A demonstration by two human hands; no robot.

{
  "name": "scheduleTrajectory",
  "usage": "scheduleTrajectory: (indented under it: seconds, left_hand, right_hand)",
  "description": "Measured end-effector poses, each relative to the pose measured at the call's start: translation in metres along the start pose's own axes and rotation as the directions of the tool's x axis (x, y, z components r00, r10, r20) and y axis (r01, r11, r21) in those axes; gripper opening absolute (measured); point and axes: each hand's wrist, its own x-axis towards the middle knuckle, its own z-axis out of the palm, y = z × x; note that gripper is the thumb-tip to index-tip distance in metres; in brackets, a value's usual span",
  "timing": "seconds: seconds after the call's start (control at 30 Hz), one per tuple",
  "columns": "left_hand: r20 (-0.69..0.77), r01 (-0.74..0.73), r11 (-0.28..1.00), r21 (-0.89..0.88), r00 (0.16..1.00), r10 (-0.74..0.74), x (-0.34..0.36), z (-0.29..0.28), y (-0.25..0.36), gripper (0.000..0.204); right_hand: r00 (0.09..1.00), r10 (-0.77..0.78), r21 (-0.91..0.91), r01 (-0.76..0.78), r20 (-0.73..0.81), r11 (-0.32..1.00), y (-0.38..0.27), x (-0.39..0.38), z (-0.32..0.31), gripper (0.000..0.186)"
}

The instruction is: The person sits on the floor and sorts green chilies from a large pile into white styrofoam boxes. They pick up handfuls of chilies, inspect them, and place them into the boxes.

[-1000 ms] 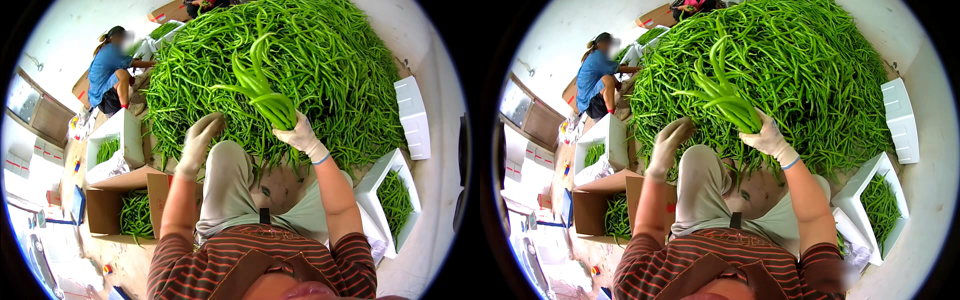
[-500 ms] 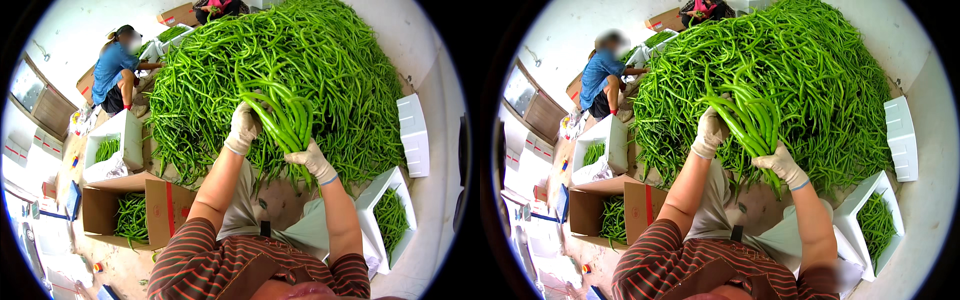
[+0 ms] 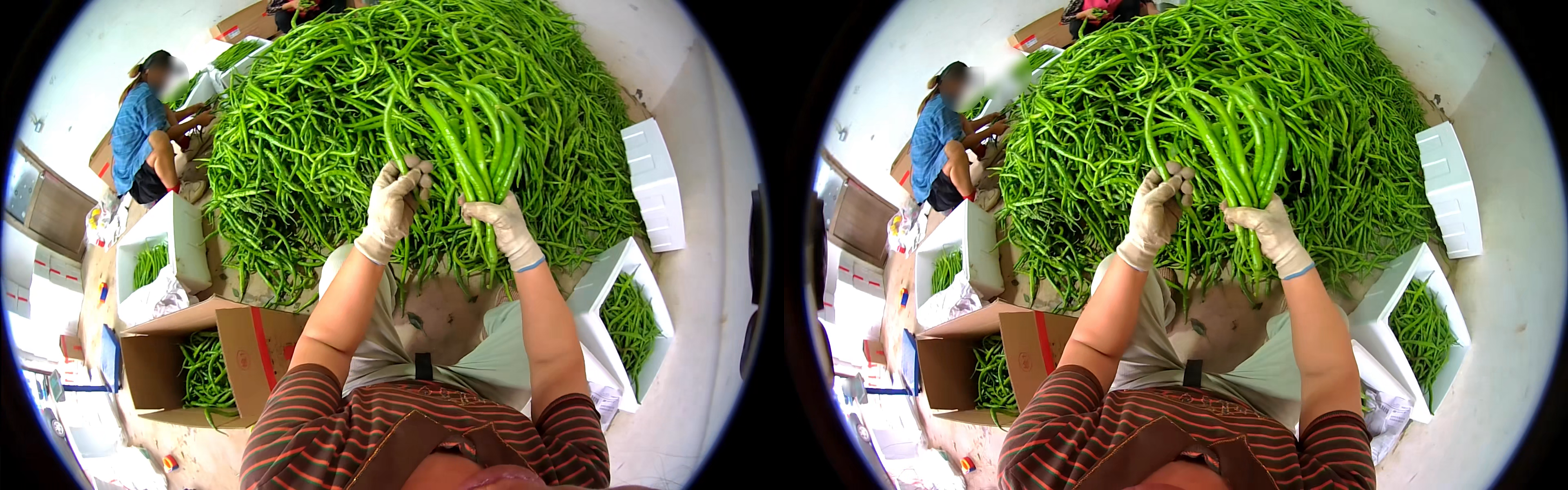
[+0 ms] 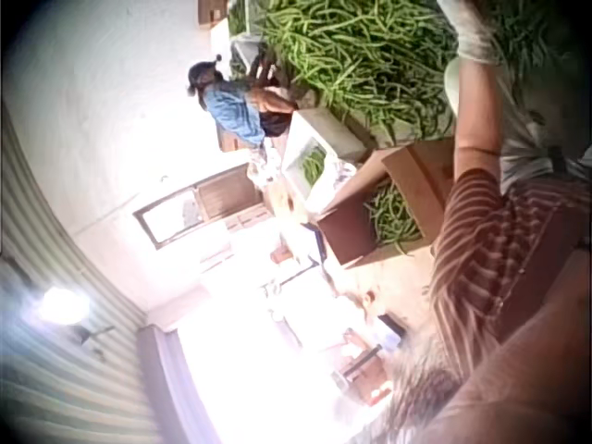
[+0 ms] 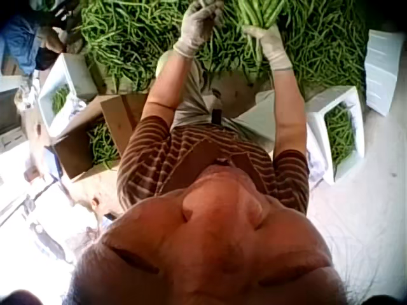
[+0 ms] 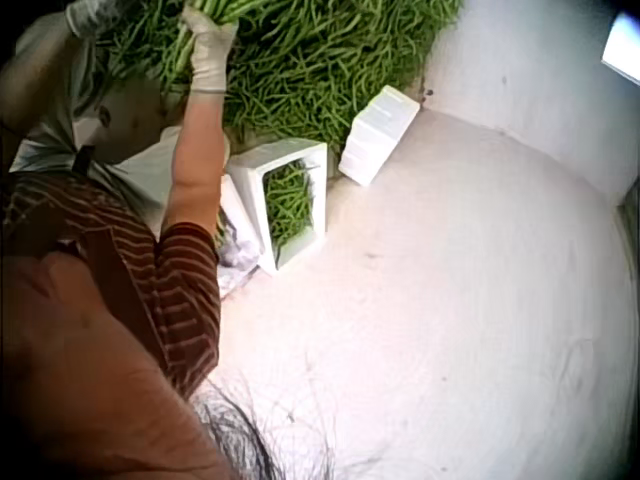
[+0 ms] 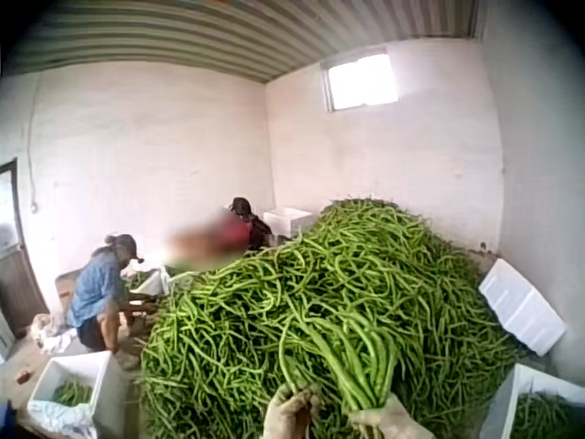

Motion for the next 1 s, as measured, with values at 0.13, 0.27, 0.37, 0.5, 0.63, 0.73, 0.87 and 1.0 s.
scheduleTrajectory:
  seconds: [0.13, 0.27, 0.37, 0.5, 0.63, 0.73, 0.87, 1.0]
  left_hand:
    - [0.01, 0.027, 0.993, 0.118, 1.0, -0.028, -0.008, 0.015, -0.014, 0.015]
    - [-0.083, 0.023, 0.985, 0.17, 0.997, -0.009, -0.014, 0.022, -0.02, 0.019]
    - [-0.068, 0.035, 0.972, 0.234, 0.998, -0.02, -0.013, 0.024, -0.023, 0.036]
    - [0.015, 0.066, 0.957, 0.282, 0.997, -0.073, -0.008, 0.019, -0.024, 0.057]
    - [-0.047, 0.099, 0.989, 0.105, 0.994, -0.095, -0.008, 0.015, -0.022, 0.053]
    - [0.002, 0.099, 0.994, 0.038, 0.995, -0.099, -0.005, 0.014, -0.025, 0.051]
    - [0.056, 0.082, 0.995, -0.059, 0.995, -0.078, -0.008, 0.015, -0.025, 0.036]
    - [-0.038, 0.108, 0.96, -0.259, 0.992, -0.122, -0.006, 0.012, -0.026, 0.028]
  right_hand:
    - [1.0, 0.024, -0.039, -0.024, -0.015, 0.999, 0.003, 0.008, 0.004, 0.028]
    - [0.994, -0.042, -0.093, 0.033, -0.102, 0.995, 0.024, 0.015, 0.015, 0.04]
    - [0.99, -0.072, -0.349, 0.027, -0.119, 0.937, 0.033, 0.023, 0.016, 0.054]
    - [0.958, -0.268, -0.736, 0.109, -0.101, 0.668, 0.037, 0.021, 0.027, 0.064]
    - [0.939, -0.341, -0.828, 0.166, -0.032, 0.535, 0.037, 0.021, 0.038, 0.074]
    - [0.912, -0.409, -0.935, 0.172, 0.033, 0.309, 0.044, 0.022, 0.033, 0.084]
    - [0.93, -0.364, -0.985, 0.107, 0.05, 0.136, 0.049, 0.018, 0.027, 0.09]
    - [0.915, -0.385, -0.985, 0.158, 0.121, 0.065, 0.04, 0.006, 0.048, 0.105]
